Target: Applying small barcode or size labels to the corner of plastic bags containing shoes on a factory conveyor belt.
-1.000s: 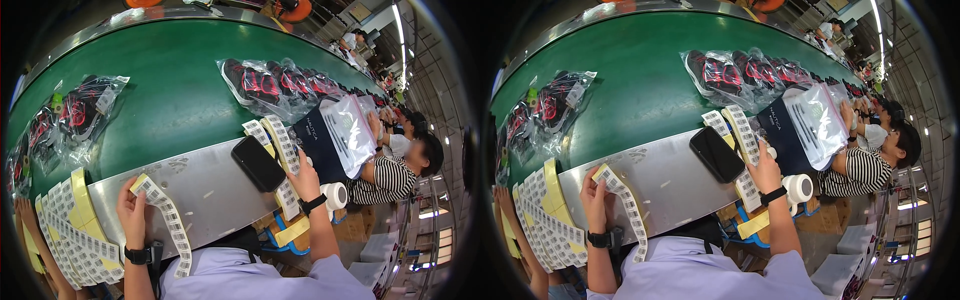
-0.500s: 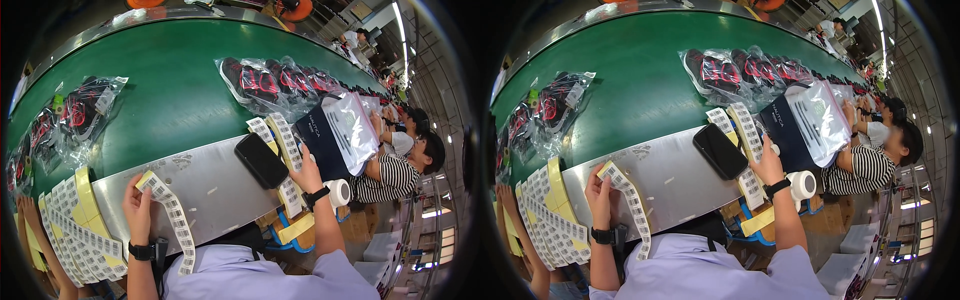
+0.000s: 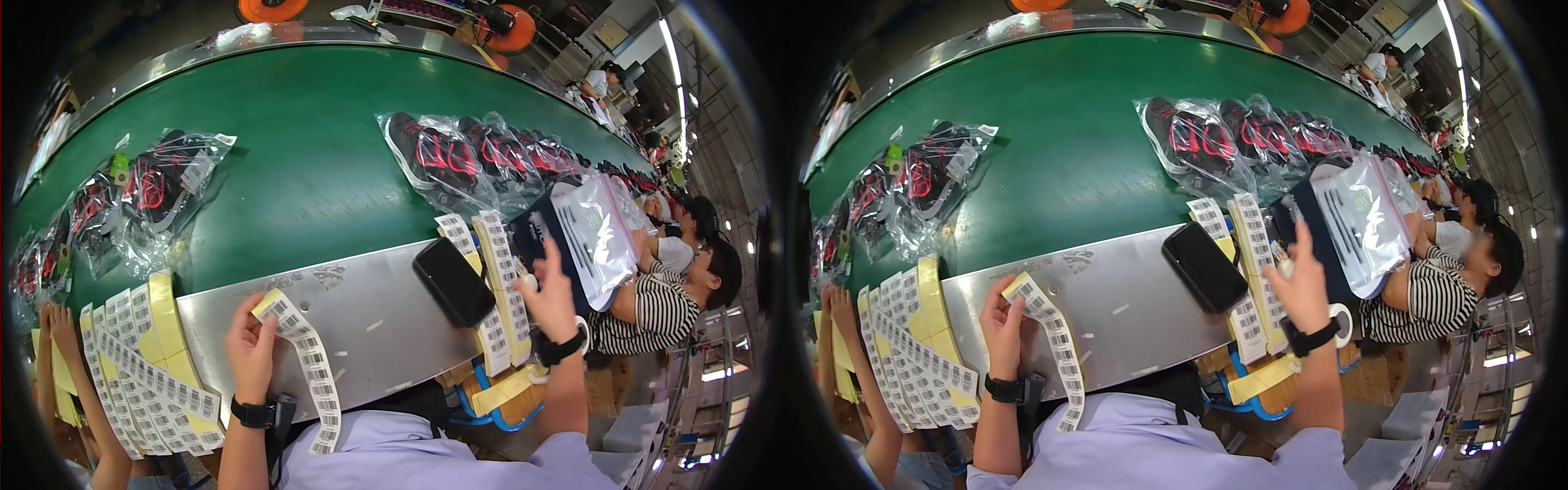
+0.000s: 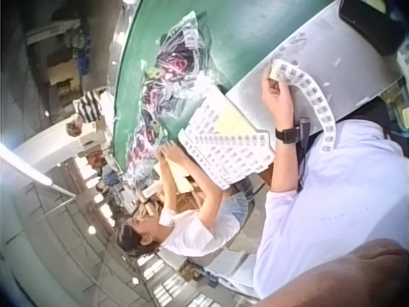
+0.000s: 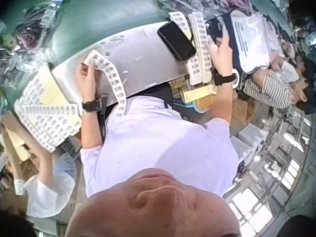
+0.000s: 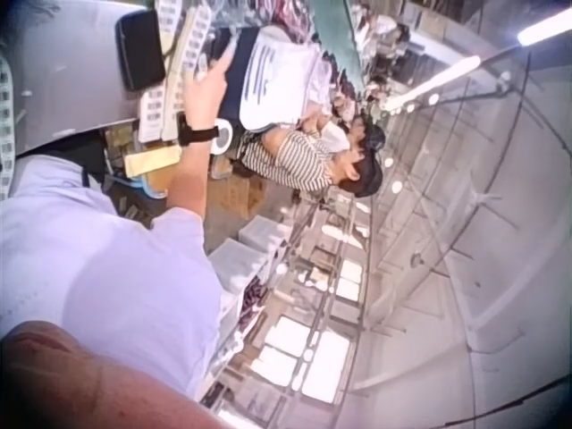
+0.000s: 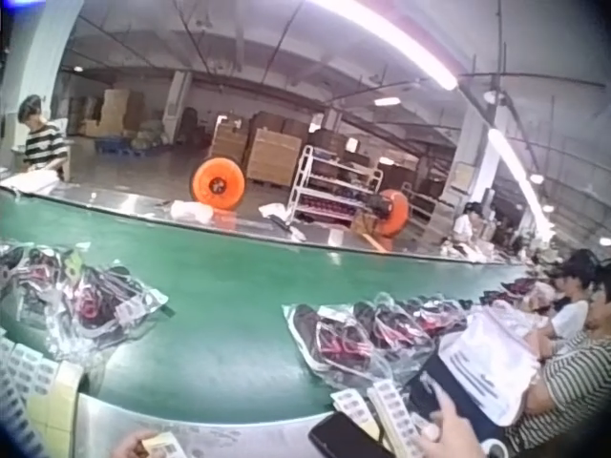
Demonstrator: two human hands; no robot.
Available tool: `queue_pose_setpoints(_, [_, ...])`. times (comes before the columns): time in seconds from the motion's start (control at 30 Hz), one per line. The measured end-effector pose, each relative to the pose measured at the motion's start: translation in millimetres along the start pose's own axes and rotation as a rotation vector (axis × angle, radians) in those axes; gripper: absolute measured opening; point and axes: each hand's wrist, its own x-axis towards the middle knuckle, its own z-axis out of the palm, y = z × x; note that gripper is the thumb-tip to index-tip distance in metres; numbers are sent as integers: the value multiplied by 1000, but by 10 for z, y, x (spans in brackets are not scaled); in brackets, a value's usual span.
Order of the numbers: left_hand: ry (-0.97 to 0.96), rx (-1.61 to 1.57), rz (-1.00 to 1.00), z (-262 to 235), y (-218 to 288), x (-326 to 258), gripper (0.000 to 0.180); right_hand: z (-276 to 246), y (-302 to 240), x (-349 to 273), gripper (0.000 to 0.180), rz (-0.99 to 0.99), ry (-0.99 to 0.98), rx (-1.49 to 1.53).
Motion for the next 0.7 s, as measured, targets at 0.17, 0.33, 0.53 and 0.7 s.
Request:
queue_pose_setpoints(0.17, [-8, 5, -12, -68, -21, 81, 35, 141, -1005, 957, 75, -394, 124, 244])
queue_pose_setpoints(0.33, [38, -103, -72, -311, 15, -41, 36, 1310, -1297, 1878, 77, -664, -128, -166])
queue_pose_setpoints(0.53, [1, 82, 37, -477, 212, -221, 39, 1917, -931, 2135, 86, -611, -86, -17])
queue_pose_setpoints(0.7, [-96, 101, 68, -574, 216, -239, 38, 2108, -1987, 2123, 88, -610, -130, 282])
